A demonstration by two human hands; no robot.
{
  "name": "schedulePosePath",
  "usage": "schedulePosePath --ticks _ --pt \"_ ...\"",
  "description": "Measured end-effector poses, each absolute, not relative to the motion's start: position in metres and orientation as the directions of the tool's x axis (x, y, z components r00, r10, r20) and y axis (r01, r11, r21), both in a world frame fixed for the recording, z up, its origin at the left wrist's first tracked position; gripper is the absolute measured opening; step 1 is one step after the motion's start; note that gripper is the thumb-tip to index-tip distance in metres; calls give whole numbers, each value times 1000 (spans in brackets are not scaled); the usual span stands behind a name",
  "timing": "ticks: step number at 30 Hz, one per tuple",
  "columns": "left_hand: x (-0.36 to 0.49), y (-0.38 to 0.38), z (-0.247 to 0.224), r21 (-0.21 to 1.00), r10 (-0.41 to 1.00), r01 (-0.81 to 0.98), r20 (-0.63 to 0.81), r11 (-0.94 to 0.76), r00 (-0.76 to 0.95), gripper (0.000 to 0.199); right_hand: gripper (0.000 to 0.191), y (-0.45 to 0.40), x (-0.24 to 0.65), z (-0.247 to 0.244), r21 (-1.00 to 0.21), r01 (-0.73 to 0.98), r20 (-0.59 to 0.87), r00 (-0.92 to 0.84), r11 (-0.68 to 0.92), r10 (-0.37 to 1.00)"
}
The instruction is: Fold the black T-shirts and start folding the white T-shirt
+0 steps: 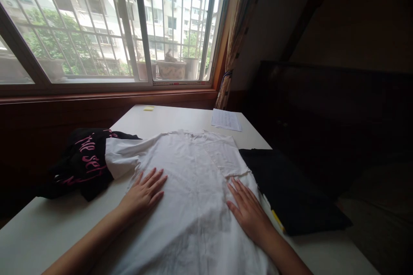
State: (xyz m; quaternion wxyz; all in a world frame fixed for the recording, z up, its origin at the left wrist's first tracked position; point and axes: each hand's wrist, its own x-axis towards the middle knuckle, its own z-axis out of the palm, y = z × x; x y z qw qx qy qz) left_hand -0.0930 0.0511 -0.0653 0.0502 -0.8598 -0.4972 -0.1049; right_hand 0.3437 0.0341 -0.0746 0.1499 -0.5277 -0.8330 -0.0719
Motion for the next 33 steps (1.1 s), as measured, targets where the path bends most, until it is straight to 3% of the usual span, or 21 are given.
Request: schedulePosePath --ticks 7,17,26,33 --pt "-111 36 -67 -60 826 876 309 -478 472 58 63 4 358 -65 -35 871 251 -468 491 847" --pt "-112 37 -71 -143 819 872 303 -467 488 59 83 -47 368 -61 -41 780 190 -608 625 771" --pt "-116 41 -75 -147 836 881 277 -450 474 58 74 -37 376 -65 -97 811 116 -567 577 816" --pt "-114 70 -72 -47 891 919 233 -390 390 55 63 5 373 -56 -131 819 74 -554 559 829"
